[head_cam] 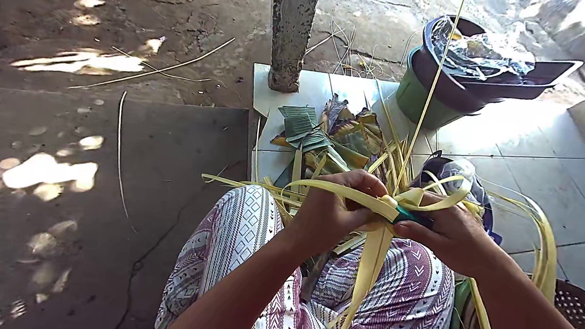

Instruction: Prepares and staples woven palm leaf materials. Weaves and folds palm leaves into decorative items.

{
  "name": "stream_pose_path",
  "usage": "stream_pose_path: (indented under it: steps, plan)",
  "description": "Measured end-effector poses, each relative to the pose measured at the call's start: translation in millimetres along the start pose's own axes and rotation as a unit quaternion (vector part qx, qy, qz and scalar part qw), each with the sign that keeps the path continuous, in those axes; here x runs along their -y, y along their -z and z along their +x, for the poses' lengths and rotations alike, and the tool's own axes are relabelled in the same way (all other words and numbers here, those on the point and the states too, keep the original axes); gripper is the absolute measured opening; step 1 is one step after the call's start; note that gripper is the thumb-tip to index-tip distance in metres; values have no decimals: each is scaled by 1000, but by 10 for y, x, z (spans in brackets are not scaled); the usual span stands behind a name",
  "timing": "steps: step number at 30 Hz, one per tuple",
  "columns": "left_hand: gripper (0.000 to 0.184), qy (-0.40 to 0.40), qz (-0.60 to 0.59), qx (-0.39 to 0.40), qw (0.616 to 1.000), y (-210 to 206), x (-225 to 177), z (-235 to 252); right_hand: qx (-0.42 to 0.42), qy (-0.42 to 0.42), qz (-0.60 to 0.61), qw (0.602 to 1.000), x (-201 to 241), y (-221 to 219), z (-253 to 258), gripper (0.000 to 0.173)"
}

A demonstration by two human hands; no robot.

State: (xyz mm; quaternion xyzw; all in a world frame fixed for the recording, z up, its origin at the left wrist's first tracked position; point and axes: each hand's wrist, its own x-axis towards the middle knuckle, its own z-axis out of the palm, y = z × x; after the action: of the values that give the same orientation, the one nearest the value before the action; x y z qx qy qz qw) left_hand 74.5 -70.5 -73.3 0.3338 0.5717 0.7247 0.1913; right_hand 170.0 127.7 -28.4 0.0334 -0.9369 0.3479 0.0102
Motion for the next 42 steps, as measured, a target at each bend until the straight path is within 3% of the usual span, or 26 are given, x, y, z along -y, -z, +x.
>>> stream_pose_path:
  steps: [9, 14, 16, 19, 23, 26, 29, 31, 33, 34, 36, 37, 39, 42]
  plan:
    - [25, 34, -20, 10, 999, -13, 39, -49, 7, -15, -15, 1000, 1, -10, 28, 33]
    - [23, 75, 37, -62, 995, 24, 73, -32, 90, -65, 57, 992, -111, 98, 148, 38]
    - [18, 27, 74, -116, 990, 213, 7, 59, 80, -65, 109, 989, -271, 135, 207, 45]
    - [17, -111, 163, -192, 961, 591, -329, 256, 83, -123, 82, 985, -570, -16, 325, 39]
    - [30, -234, 322, -261, 879, 989, -925, 473, 216, -214, -32, 952, -1072, -702, 444, 59]
    - [32, -256, 379, -280, 844, 1212, -1111, 598, 282, -256, -96, 919, -1347, -1202, 434, 66]
    - [29, -248, 382, -292, 841, 1283, -1171, 635, 312, -285, -135, 896, -1360, -1278, 460, 63]
    - [28, -232, 364, -298, 851, 1254, -1164, 626, 252, -242, -125, 929, -1125, -1057, 477, 47]
    - [27, -216, 327, -300, 870, 1163, -1120, 625, 76, -106, -85, 988, -695, -705, 453, 28]
    - [25, -207, 304, -294, 882, 1099, -1087, 624, -49, -8, -75, 996, -478, -570, 445, 22]
    - [23, -182, 264, -263, 910, 947, -998, 597, -264, 173, -91, 945, -116, -321, 515, 15]
    - [22, -171, 247, -250, 921, 854, -952, 593, -325, 235, -106, 910, 38, -162, 565, 15]
    - [23, -155, 206, -233, 938, 658, -873, 586, -384, 300, -134, 863, 258, 130, 664, 16]
    - [21, -120, 147, -220, 957, 436, -810, 550, -397, 310, -156, 850, 337, 388, 847, 22]
